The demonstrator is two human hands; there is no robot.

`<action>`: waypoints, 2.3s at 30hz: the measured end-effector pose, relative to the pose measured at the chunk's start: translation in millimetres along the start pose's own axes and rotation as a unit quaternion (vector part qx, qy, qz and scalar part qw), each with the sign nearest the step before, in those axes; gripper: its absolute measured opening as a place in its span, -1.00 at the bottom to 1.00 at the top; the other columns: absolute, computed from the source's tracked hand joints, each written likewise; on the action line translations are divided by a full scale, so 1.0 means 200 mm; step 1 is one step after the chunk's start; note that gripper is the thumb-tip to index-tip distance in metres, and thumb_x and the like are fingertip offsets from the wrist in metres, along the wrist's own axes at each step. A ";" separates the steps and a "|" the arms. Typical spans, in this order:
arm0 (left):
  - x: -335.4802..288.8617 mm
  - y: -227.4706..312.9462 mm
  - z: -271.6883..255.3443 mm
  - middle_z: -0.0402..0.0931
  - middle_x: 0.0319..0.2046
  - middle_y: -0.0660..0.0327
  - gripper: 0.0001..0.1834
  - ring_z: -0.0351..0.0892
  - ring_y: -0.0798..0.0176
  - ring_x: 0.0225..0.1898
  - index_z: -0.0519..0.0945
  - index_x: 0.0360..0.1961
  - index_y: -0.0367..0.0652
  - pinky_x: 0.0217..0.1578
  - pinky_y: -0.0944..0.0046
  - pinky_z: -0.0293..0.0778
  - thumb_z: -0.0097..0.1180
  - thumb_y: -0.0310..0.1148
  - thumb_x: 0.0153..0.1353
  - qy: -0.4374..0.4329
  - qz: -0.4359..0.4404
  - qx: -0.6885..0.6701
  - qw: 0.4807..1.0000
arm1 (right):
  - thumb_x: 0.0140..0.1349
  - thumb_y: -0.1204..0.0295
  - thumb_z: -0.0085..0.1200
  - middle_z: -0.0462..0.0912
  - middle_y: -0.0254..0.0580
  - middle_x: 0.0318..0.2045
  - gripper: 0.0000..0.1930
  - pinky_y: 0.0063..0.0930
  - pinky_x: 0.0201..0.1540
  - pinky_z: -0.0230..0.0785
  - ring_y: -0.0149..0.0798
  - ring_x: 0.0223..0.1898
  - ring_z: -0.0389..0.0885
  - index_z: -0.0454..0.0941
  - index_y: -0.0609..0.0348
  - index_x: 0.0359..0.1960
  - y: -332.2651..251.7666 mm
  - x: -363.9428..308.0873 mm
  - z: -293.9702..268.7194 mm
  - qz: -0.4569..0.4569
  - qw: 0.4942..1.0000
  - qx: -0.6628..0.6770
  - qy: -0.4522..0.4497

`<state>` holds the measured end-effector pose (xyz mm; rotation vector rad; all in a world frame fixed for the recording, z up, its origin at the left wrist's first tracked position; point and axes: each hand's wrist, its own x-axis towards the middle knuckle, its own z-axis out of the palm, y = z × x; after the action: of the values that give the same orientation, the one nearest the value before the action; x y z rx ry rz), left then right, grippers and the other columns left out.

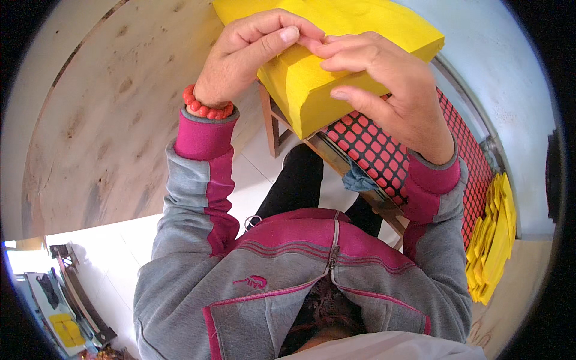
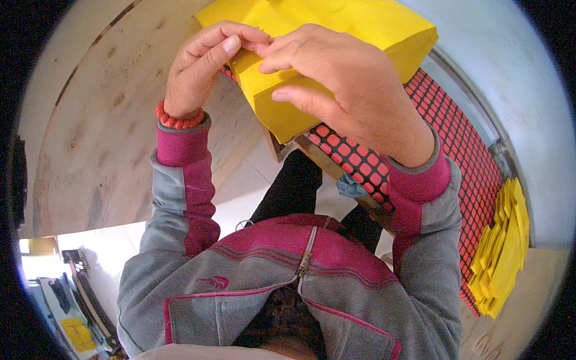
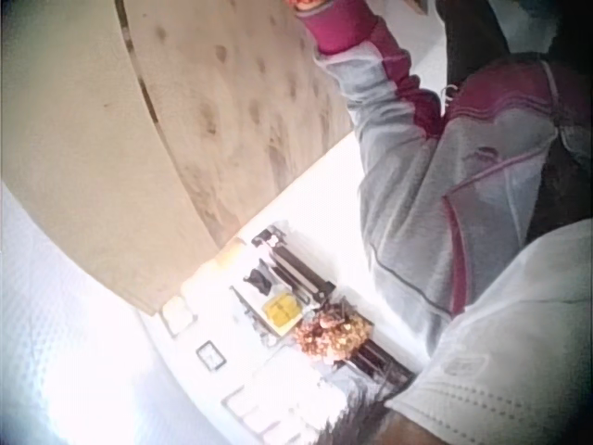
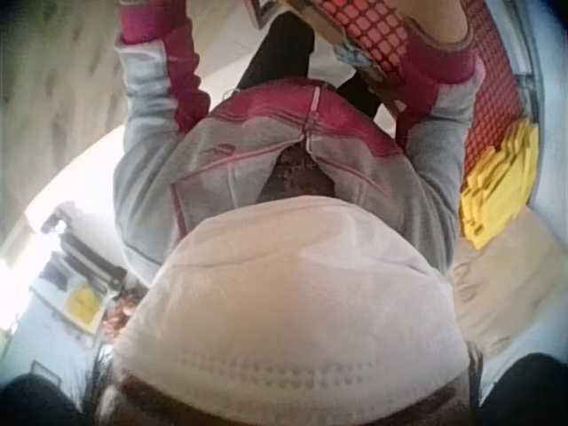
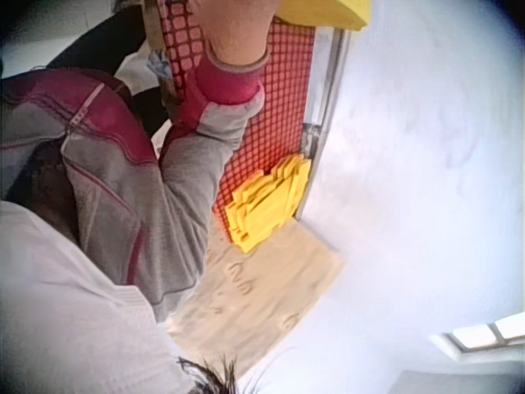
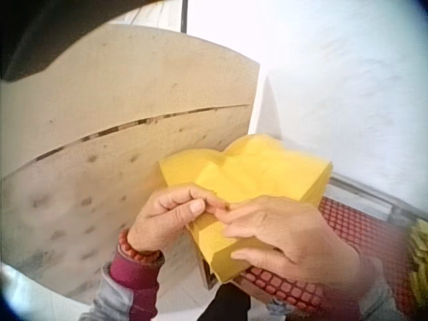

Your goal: The person folds yellow paper sheets on a patterned table, aligning edges and creasing folds. The person stacks the folded sheets on the right side of the table.

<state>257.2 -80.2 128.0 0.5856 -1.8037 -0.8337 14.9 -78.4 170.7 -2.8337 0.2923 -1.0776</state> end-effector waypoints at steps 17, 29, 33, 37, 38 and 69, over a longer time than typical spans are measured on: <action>-0.02 -0.05 -0.04 0.62 -0.19 0.09 -0.64 0.58 0.05 0.06 0.56 -0.06 -0.32 0.29 0.04 0.26 -0.18 -0.25 0.48 0.006 0.012 -0.036 0.999 | 0.15 0.61 0.19 0.66 -0.05 -0.11 -0.83 -0.35 -0.07 0.50 -0.05 -0.10 0.65 0.58 0.29 -0.20 0.09 -0.05 0.08 -0.009 1.000 -0.002 0.025; -0.02 -0.05 -0.08 0.60 -0.10 0.03 -0.77 0.53 0.07 0.15 0.58 -0.17 -0.32 0.22 0.14 0.36 -0.12 -0.55 0.28 -0.068 0.069 -0.068 0.993 | 0.27 0.59 0.11 0.64 -0.06 -0.20 -0.93 -0.45 -0.08 0.46 -0.17 -0.16 0.65 0.54 0.33 -0.25 0.08 -0.05 0.12 0.044 0.994 0.074 0.071; -0.02 -0.06 -0.06 0.60 -0.08 0.06 -0.86 0.54 0.10 0.15 0.58 -0.17 -0.32 0.20 0.17 0.38 0.01 -0.60 0.27 -0.067 0.088 -0.053 0.992 | 0.26 0.60 0.11 0.64 -0.07 -0.20 -0.93 -0.47 -0.07 0.47 -0.21 -0.16 0.65 0.53 0.33 -0.24 0.08 -0.05 0.14 0.052 0.991 0.081 0.089; -0.02 -0.06 -0.03 0.62 -0.13 0.14 -0.89 0.58 0.18 0.06 0.58 -0.17 -0.30 0.11 0.26 0.44 0.14 -0.56 0.28 -0.030 0.078 -0.028 0.996 | 0.15 0.58 0.23 0.62 -0.10 -0.29 -0.85 -0.38 -0.16 0.46 -0.10 -0.25 0.63 0.53 0.26 -0.27 0.07 -0.05 0.15 0.051 0.987 0.068 0.138; -0.02 -0.05 -0.02 0.62 -0.14 0.16 -0.89 0.60 0.21 0.02 0.58 -0.17 -0.29 0.09 0.29 0.46 0.17 -0.54 0.29 -0.018 0.070 -0.023 0.997 | 0.16 0.60 0.23 0.63 -0.10 -0.24 -0.85 -0.41 -0.11 0.47 -0.15 -0.19 0.64 0.52 0.27 -0.26 0.07 -0.05 0.15 0.067 0.985 0.065 0.145; -0.07 -0.09 0.01 0.59 -0.23 0.30 -0.95 0.55 0.46 -0.20 0.56 -0.21 -0.25 -0.13 0.45 0.46 0.15 -0.54 0.32 0.093 0.024 -0.035 0.995 | 0.18 0.62 0.22 0.60 0.02 0.07 -0.79 -0.37 0.12 0.44 -0.09 0.09 0.61 0.49 0.27 -0.18 0.11 -0.06 0.14 0.038 0.988 0.051 0.139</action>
<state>260.5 -81.6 106.3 0.5549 -1.6073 -0.7805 22.1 -96.9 138.7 -2.5597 0.3514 -1.4269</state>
